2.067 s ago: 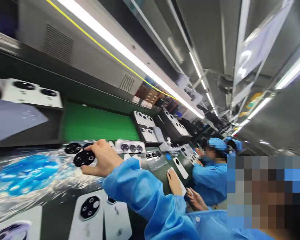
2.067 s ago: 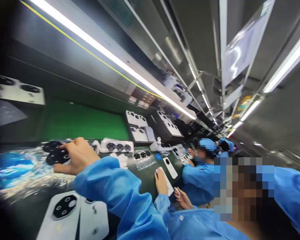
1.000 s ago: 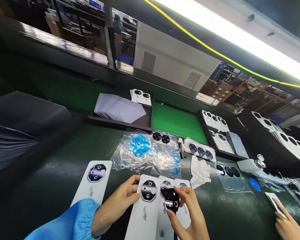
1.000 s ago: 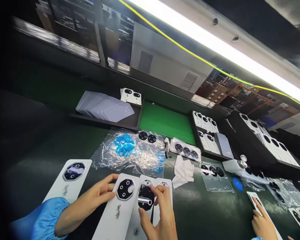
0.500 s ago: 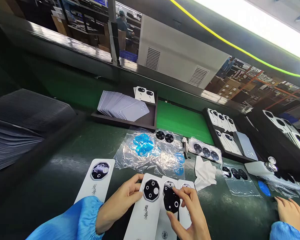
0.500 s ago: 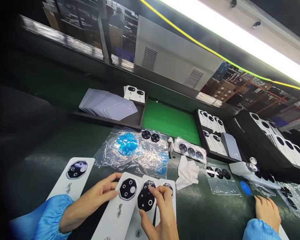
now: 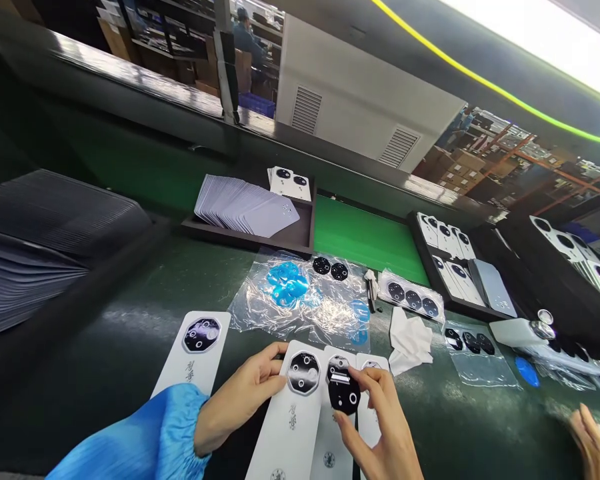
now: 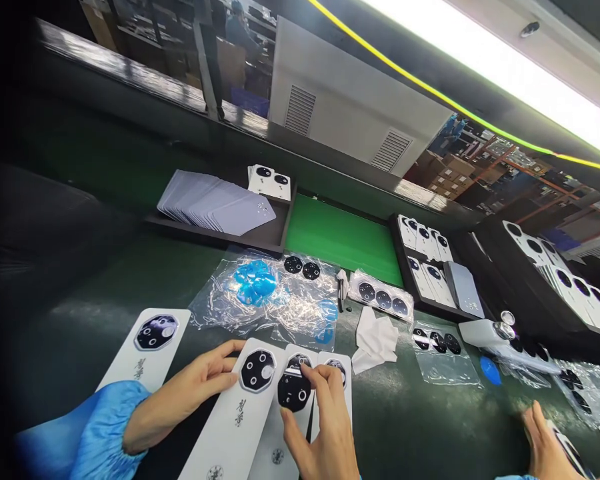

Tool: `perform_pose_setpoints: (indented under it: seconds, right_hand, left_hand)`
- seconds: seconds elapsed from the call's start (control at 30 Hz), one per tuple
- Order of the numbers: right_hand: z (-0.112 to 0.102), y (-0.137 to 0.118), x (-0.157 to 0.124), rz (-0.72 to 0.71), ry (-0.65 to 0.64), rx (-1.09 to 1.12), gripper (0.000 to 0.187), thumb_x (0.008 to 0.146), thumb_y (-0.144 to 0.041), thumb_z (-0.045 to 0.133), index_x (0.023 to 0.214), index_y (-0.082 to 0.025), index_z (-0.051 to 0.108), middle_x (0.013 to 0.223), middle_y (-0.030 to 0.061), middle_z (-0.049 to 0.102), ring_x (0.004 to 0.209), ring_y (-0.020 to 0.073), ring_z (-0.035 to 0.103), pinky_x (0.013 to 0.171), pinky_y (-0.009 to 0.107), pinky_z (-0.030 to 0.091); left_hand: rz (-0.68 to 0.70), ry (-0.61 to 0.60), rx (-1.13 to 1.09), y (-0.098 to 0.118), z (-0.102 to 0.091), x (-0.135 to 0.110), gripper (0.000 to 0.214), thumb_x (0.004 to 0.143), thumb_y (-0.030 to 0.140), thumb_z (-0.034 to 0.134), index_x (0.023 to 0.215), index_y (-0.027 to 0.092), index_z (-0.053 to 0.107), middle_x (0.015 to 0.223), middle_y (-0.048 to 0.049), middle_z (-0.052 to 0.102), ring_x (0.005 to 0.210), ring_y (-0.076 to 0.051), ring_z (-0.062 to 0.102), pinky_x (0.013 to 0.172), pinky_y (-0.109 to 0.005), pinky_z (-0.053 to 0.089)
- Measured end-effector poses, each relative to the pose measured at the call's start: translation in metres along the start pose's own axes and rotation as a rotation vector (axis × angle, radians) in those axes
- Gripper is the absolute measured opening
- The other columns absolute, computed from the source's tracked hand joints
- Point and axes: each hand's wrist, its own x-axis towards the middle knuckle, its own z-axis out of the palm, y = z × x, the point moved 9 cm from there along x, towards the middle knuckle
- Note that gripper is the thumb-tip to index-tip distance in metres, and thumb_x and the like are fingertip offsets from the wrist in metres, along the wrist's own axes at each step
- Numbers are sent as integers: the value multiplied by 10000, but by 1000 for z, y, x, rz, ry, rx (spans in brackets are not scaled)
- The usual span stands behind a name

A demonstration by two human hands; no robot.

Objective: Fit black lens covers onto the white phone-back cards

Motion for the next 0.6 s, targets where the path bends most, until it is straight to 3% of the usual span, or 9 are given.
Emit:
perform_pose_setpoints:
  seconds: [0.23,0.43,0.6]
  right_hand:
    - [2,-6,7,-27,-53,-17,370,844,-210,549,1209,-244,493,1024,65,505,918,207,565,743,294,522]
    - [27,-26,21,-104,-215,45,456,808,-108,558,1229,-246,452,1050,66,517,963,199,581,802,297,538]
    - [35,-37,31,-178,-192,74,474,754,-56,549,1194,-216,473,1028,71,511,935,199,582,778,304,547]
  left_hand:
    - [19,-15,-10,1,2,0,532,741,391,667,1191,177,480,920,-59,735,800,-224,686,728,-306,486]
    - [42,-41,-20,0,4,1,482,762,370,655,1175,184,491,867,-40,724,713,-182,667,649,-267,475]
    - [48,-45,-18,-3,5,2,496,743,359,658,1178,186,497,831,-31,716,685,-179,657,626,-261,466]
